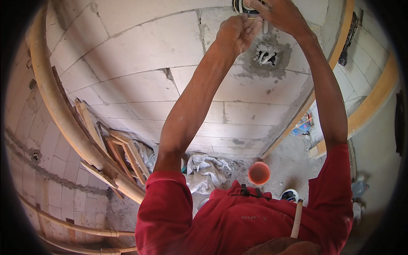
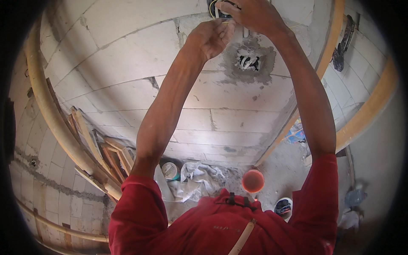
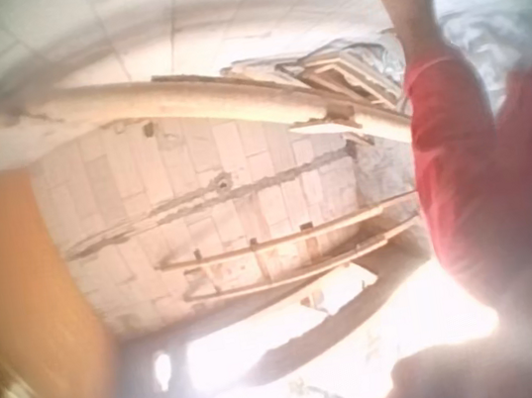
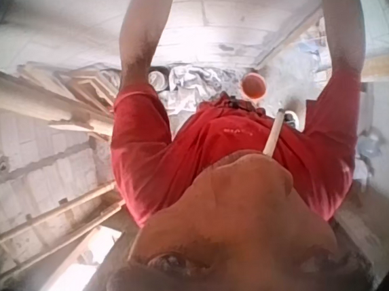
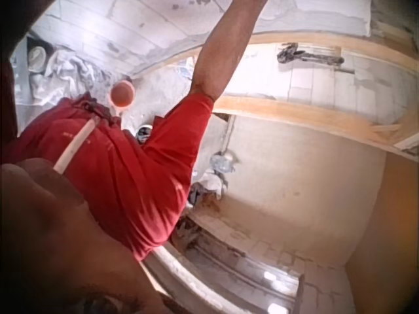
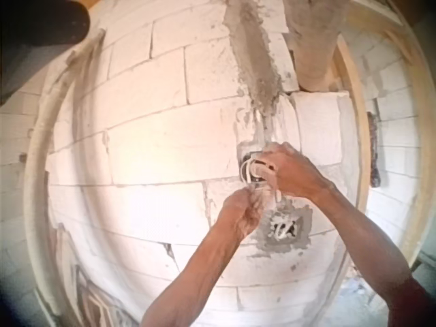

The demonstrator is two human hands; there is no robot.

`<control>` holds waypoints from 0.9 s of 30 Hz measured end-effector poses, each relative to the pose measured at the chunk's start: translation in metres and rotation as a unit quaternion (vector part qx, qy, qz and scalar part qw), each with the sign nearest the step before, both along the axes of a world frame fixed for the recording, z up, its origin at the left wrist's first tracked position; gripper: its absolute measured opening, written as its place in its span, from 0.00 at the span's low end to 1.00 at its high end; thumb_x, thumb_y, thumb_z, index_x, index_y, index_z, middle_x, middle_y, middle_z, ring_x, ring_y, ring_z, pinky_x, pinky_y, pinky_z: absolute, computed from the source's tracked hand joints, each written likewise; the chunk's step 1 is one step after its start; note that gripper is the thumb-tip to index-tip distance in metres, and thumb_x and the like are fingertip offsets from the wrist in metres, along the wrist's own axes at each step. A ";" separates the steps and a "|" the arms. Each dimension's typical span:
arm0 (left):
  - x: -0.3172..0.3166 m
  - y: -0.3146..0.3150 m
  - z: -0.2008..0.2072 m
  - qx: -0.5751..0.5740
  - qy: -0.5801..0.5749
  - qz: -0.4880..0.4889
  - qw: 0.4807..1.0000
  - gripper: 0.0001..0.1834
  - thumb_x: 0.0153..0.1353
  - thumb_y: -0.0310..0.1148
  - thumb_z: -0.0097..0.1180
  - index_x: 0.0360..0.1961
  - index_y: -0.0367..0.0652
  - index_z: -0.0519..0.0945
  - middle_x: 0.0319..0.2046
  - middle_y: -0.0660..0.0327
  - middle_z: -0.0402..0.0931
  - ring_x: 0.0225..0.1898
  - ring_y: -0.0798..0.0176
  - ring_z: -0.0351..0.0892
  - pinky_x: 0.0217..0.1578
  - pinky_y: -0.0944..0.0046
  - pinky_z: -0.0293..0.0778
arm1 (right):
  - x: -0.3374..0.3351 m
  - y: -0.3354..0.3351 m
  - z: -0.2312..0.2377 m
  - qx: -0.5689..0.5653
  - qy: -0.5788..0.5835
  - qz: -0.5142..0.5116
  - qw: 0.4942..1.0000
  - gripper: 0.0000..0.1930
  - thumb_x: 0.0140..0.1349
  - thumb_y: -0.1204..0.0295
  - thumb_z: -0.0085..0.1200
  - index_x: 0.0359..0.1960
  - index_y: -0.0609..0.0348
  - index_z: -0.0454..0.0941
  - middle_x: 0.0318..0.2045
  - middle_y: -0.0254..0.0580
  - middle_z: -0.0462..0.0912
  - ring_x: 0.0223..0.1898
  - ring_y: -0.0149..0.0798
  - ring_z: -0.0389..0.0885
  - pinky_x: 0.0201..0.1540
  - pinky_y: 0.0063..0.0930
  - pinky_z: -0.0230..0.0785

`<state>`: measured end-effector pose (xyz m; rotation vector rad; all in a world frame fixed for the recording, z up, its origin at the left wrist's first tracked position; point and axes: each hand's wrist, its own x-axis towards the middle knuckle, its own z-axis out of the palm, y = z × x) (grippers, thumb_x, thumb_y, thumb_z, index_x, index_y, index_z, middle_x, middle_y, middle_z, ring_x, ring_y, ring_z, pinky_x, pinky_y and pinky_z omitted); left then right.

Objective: The person uses a hammer and chisel to chip away at a tiled wall to create a recess. They then insert a black electrical box into the hole, adjusting the wires and securing the box with the hammer. The person repeats this process for a second electrical box nearby.

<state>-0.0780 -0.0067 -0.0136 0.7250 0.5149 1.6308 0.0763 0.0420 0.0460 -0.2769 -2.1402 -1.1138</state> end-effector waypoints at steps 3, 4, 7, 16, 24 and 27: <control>-0.001 0.011 -0.004 -0.004 -0.113 -0.070 0.991 0.13 0.79 0.29 0.37 0.54 0.31 0.71 0.44 0.54 0.80 0.40 0.62 0.82 0.43 0.60 0.84 | 0.002 -0.054 0.002 -0.169 0.012 -0.011 0.985 0.19 0.65 0.66 0.57 0.55 0.60 0.80 0.56 0.48 0.80 0.59 0.52 0.77 0.63 0.43 0.70; 0.002 0.008 -0.005 -0.009 -0.108 -0.073 0.991 0.14 0.80 0.29 0.35 0.53 0.33 0.72 0.45 0.54 0.80 0.43 0.61 0.83 0.45 0.58 0.83 | 0.002 -0.068 0.003 -0.255 0.037 -0.012 0.966 0.22 0.64 0.66 0.59 0.59 0.60 0.78 0.58 0.50 0.79 0.61 0.53 0.76 0.64 0.42 0.69; 0.019 0.003 0.001 -0.002 -0.074 -0.093 0.993 0.17 0.81 0.31 0.30 0.52 0.36 0.73 0.47 0.56 0.81 0.50 0.58 0.83 0.50 0.54 0.81 | 0.023 -0.013 0.020 -0.225 -0.094 -0.028 0.970 0.27 0.64 0.66 0.61 0.64 0.59 0.74 0.63 0.52 0.76 0.65 0.53 0.74 0.65 0.43 0.69; 0.005 -0.008 0.002 0.069 0.137 -0.144 0.978 0.23 0.82 0.40 0.29 0.58 0.36 0.74 0.50 0.54 0.85 0.59 0.55 0.82 0.52 0.56 0.82 | 0.024 -0.021 0.080 -0.273 -0.249 -0.030 0.929 0.24 0.64 0.68 0.62 0.61 0.61 0.77 0.51 0.56 0.84 0.53 0.54 0.82 0.58 0.43 0.72; -0.040 -0.028 -0.004 0.112 0.482 0.086 0.865 0.22 0.76 0.38 0.52 0.60 0.29 0.75 0.50 0.50 0.85 0.46 0.56 0.88 0.44 0.62 0.86 | 0.006 -0.026 0.085 -0.387 -0.261 -0.078 0.881 0.21 0.64 0.64 0.65 0.57 0.57 0.82 0.42 0.50 0.86 0.43 0.39 0.82 0.46 0.36 0.74; -0.038 -0.028 -0.014 0.235 0.673 0.421 0.561 0.22 0.75 0.44 0.54 0.55 0.34 0.82 0.50 0.54 0.86 0.45 0.57 0.87 0.48 0.60 0.81 | 0.005 -0.023 0.084 -0.341 -0.271 -0.036 0.899 0.22 0.63 0.62 0.67 0.56 0.56 0.84 0.42 0.45 0.86 0.43 0.37 0.82 0.46 0.34 0.74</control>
